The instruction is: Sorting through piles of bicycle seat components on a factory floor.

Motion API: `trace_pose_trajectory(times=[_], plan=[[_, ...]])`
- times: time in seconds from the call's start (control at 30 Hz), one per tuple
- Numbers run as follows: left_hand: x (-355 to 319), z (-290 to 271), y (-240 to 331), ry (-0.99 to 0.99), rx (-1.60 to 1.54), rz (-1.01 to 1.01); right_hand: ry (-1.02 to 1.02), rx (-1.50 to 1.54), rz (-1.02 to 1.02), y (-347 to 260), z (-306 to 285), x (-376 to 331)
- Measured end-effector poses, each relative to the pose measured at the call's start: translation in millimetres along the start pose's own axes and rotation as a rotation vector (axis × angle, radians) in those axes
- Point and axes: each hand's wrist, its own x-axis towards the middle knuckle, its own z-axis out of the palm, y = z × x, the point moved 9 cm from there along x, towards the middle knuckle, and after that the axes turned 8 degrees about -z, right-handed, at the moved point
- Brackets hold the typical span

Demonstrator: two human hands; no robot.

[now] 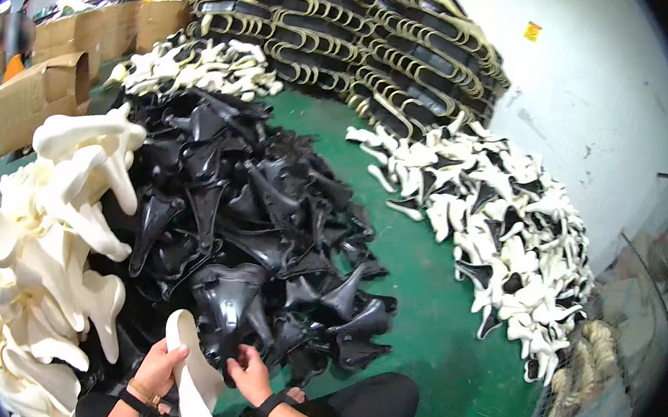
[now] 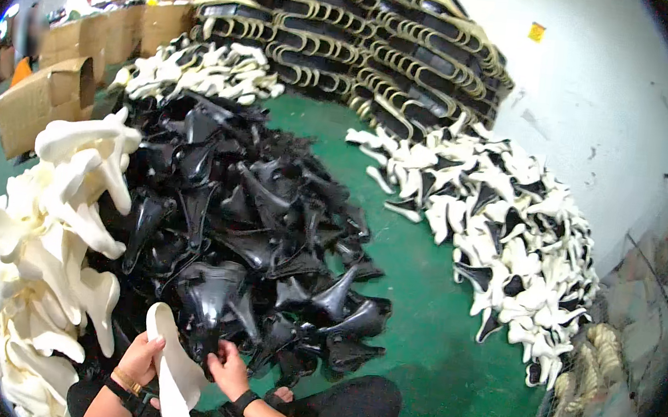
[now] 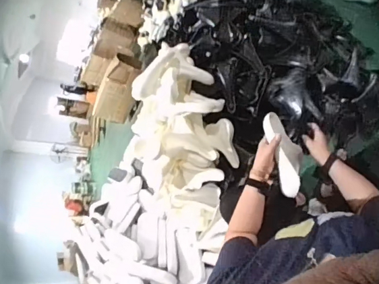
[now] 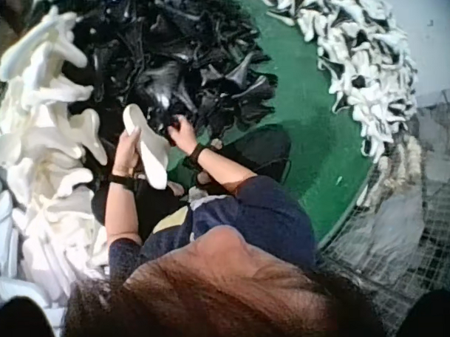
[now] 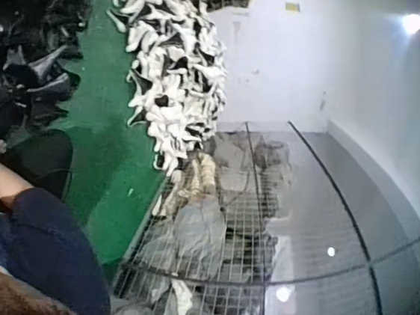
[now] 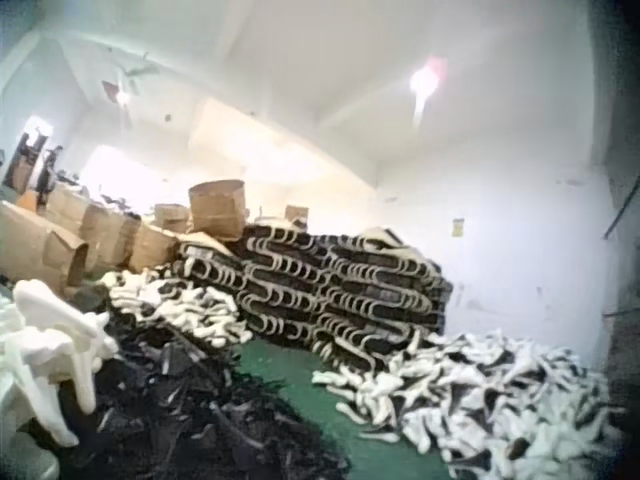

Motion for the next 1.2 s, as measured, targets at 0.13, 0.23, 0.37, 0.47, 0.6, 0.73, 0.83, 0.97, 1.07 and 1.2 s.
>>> trace_pose_trajectory(times=[0.13, 0.23, 0.37, 0.47, 0.6, 0.73, 0.83, 0.97, 1.07, 1.2], plan=[[-11.6, 14.6, -3.4, -0.172, -0.002, 0.005, -0.246, -0.207, -0.414, -66.2, 6.8, -12.1], [-25.5, 18.7, 5.0, -0.209, -0.097, 0.063, -0.283, -0.230, -0.415, -80.5, 1.4, -17.3], [-33.2, 7.9, 9.1, -0.203, -0.086, 0.110, -0.504, 0.074, -0.231, -92.6, -1.5, -8.7], [-41.2, 7.8, 7.2, -0.242, -0.265, 0.050, -0.523, 0.485, 0.042, -103.2, -14.3, 18.0], [-65.5, 39.8, -10.0, -0.381, -0.187, -0.055, -0.553, 0.052, -0.433, -171.8, -12.8, 35.5], [-90.5, 62.0, -48.0, -0.657, -0.142, -0.279, -0.916, 0.239, -0.265, -189.5, 22.0, 25.5], [-92.7, 66.4, -40.3, -0.673, -0.200, -0.282, -0.939, 0.314, -0.203, -182.9, 20.8, 36.6], [-95.8, 71.3, -25.5, -0.710, -0.233, -0.253, -0.989, 0.464, -0.091, -156.2, 6.7, 54.8], [-73.4, 50.5, -23.0, -0.594, -0.104, -0.238, -0.942, 0.416, -0.046, -137.3, -18.1, 55.3], [-49.9, 32.3, -41.5, -0.608, -0.116, -0.208, -0.882, 0.449, 0.139, -98.6, -47.9, 39.7]])
